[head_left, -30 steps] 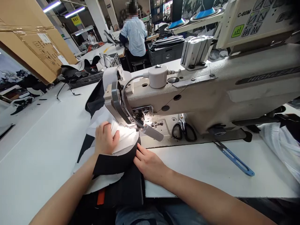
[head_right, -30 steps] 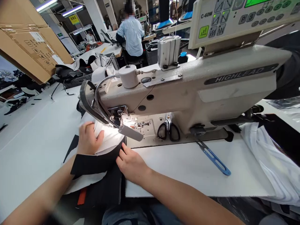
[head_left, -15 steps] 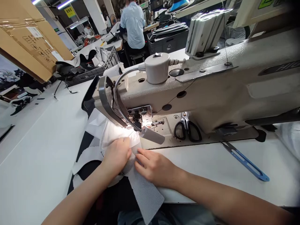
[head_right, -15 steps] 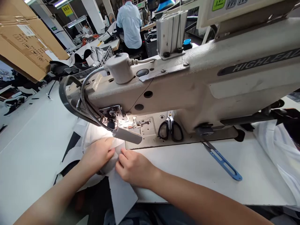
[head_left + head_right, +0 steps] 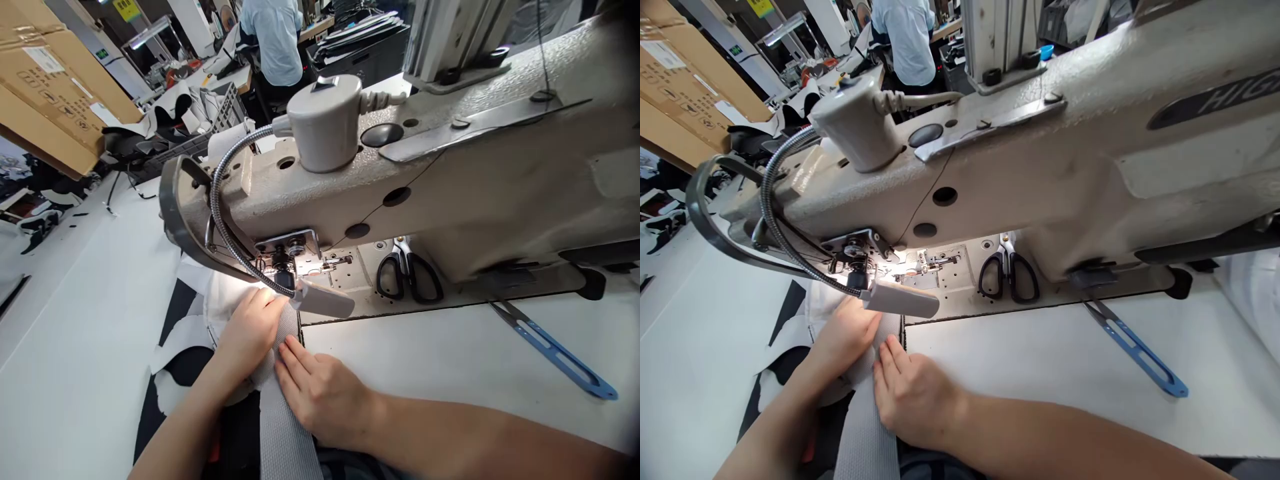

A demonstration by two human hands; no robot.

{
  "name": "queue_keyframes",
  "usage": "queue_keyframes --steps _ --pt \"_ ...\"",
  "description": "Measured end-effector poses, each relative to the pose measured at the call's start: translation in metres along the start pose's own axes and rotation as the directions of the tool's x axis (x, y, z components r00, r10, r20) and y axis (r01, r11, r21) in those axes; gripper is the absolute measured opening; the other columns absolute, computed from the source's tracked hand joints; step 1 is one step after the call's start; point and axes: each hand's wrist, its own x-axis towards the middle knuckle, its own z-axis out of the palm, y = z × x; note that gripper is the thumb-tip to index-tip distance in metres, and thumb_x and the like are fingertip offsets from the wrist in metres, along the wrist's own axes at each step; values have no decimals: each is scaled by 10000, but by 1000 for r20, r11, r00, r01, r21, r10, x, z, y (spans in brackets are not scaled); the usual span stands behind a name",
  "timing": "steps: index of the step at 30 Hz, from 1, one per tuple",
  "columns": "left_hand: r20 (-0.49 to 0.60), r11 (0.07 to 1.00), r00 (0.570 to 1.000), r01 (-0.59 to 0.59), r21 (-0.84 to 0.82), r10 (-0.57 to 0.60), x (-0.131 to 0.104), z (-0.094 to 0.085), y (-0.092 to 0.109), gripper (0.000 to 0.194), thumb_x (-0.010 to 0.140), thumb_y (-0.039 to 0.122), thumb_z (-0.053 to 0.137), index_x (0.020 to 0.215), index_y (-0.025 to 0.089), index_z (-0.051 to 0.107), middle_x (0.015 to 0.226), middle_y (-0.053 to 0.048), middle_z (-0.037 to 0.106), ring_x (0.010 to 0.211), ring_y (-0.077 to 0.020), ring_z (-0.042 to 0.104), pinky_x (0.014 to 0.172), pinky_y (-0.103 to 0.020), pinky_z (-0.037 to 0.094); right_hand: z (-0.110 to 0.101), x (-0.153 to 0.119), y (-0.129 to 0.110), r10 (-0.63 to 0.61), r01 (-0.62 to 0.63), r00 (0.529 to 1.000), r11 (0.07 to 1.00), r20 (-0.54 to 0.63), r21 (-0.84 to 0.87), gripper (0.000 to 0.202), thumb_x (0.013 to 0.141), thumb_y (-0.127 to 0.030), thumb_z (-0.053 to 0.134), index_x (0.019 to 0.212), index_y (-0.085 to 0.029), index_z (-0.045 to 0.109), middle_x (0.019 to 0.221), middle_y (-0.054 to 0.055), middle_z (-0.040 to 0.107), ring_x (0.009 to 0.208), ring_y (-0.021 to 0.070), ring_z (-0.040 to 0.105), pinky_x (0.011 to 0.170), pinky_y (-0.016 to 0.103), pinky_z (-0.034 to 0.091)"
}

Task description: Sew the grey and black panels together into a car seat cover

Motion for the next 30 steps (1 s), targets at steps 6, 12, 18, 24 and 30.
queue_keyframes --steps 6,12,18,24,30 --pt "64 995 998 20 -100 -13 -1 3 -4 245 827 47 397 740 191 574 684 -26 518 634 -164 472 562 -261 376 -6 -6 1 36 -35 996 999 77 -7 374 865 -68 371 1128 -19 633 1187 209 620 1111 324 593 582 313 517" --pt "158 1000 987 8 29 -13 8 0 -2 231 771 30 430 729 184 597 657 -44 541 656 -192 521 575 -293 395 -4 -4 12 32 -35 989 999 144 23 371 899 -73 366 1184 -12 595 1255 216 575 1182 322 540 611 320 514" --pt "175 995 983 -71 74 57 22 1 -16 261 750 4 429 799 168 626 743 -70 618 754 -224 598 654 -322 457 0 7 27 141 -148 976 988 167 36 382 949 -95 308 1236 -60 557 1297 173 554 1188 265 518 829 357 480" --pt "268 995 963 -48 88 22 34 8 -24 247 796 52 427 763 157 648 697 -73 633 632 -220 611 563 -312 446 0 9 41 424 -436 882 900 204 17 226 916 -159 393 846 -156 608 834 73 632 647 147 542 617 275 412" --pt "232 982 955 -187 -10 184 -2 -12 -23 464 712 103 495 1165 142 588 1171 -138 614 1082 -297 557 871 -415 463 -13 3 57 113 -221 932 930 346 293 146 863 -133 464 839 -177 601 945 44 602 798 147 515 668 253 398"
